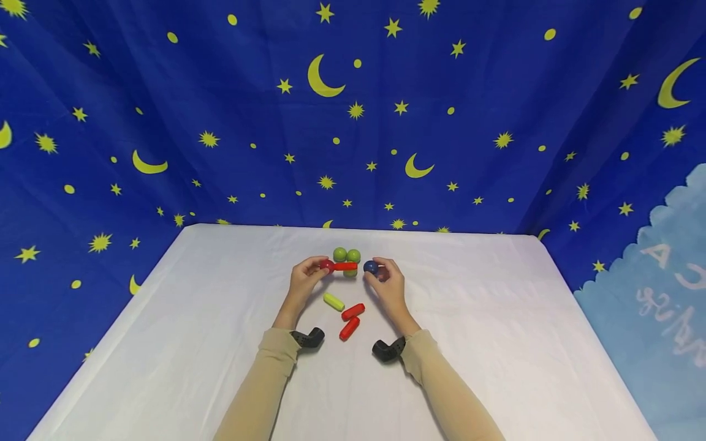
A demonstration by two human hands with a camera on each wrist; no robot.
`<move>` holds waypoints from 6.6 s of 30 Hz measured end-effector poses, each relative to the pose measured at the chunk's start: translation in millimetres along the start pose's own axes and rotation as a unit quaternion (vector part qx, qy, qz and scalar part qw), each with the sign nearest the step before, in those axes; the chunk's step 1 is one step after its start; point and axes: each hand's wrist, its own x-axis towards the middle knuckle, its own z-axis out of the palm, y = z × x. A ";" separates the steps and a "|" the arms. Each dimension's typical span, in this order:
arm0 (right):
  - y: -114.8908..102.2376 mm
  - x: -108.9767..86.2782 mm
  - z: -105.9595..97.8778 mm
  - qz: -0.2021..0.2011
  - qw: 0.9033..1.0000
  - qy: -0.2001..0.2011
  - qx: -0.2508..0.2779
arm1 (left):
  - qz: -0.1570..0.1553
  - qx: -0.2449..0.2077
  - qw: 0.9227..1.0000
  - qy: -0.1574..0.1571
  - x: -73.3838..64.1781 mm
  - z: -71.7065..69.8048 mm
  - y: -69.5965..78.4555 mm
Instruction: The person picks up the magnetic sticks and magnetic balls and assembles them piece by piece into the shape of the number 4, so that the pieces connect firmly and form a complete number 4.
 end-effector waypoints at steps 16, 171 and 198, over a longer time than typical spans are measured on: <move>-0.6 1.3 1.5 -0.031 0.999 -0.008 0.013 | -0.013 0.001 0.999 -0.029 -7.5 -3.6 24.2; 14.6 -23.6 42.9 -0.054 0.977 -0.180 -0.097 | -0.117 -0.187 0.973 0.072 7.0 -5.2 0.5; -14.2 -23.0 32.7 -0.010 0.996 -0.064 0.057 | -0.119 -0.191 0.973 0.049 5.2 -6.7 4.1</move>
